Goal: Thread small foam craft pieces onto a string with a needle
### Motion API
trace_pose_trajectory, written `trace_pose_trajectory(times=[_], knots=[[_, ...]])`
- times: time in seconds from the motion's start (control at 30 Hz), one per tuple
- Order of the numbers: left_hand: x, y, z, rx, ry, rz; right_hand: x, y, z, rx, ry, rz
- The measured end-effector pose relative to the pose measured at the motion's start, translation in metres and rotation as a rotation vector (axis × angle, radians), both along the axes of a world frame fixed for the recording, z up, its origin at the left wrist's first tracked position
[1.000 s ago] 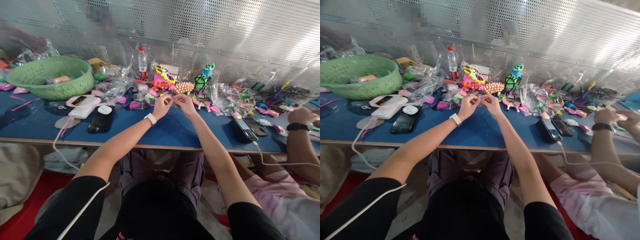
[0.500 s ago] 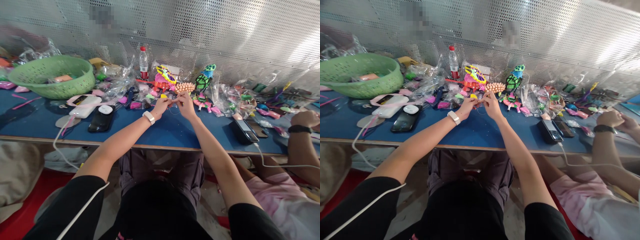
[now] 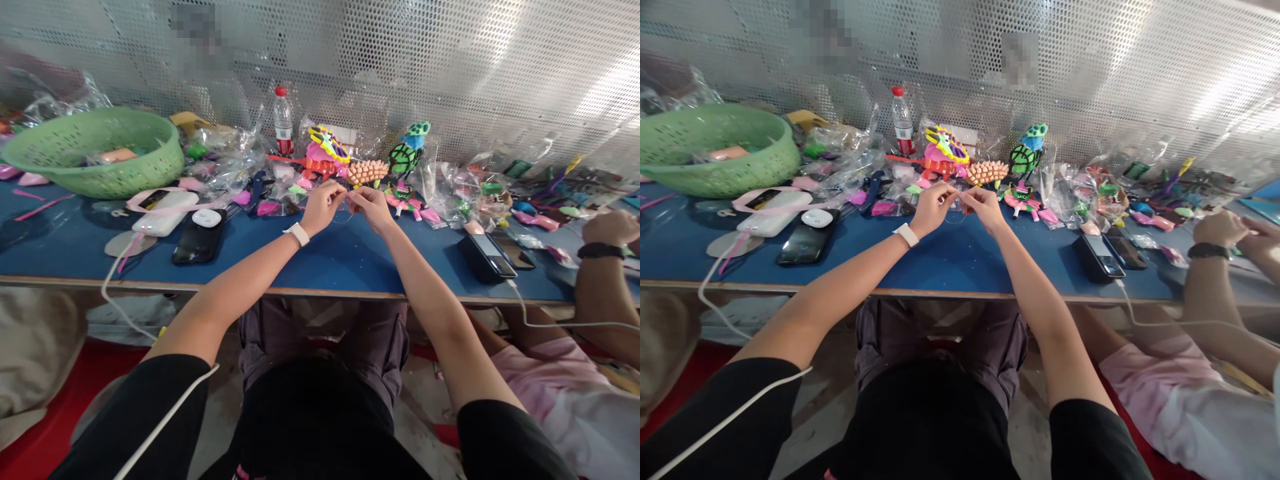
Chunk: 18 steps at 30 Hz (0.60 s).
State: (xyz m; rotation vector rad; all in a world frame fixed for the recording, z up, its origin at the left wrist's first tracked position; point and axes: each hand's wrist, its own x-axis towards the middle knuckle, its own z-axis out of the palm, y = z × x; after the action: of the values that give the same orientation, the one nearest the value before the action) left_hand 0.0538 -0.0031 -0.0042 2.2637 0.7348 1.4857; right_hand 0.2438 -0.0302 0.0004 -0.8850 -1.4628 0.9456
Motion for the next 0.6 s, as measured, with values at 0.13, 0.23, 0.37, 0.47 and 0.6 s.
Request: trace_pose_trajectory(times=[0.13, 0.23, 0.37, 0.47, 0.6], knots=[[-0.0018, -0.0006, 0.0022, 0.025, 0.04, 0.018, -0.0027, -0.0031, 0.0036, 0.003, -0.046, -0.033], [-0.0015, 0.001, 0.0012, 0.016, 0.053, 0.036, -0.0025, -0.0021, 0.0041, -0.01, -0.05, -0.062], [-0.0005, 0.0045, -0.0019, 0.018, 0.037, 0.06, 0.0025, 0.001, 0.0022, -0.026, -0.03, -0.041], [-0.0003, 0.0057, -0.0029, 0.025, 0.028, 0.055, 0.0053, 0.0025, 0.0008, -0.021, -0.029, -0.041], [-0.001, 0.0037, -0.0016, 0.057, 0.007, 0.047, 0.0037, 0.0017, 0.0011, -0.01, -0.011, -0.05]])
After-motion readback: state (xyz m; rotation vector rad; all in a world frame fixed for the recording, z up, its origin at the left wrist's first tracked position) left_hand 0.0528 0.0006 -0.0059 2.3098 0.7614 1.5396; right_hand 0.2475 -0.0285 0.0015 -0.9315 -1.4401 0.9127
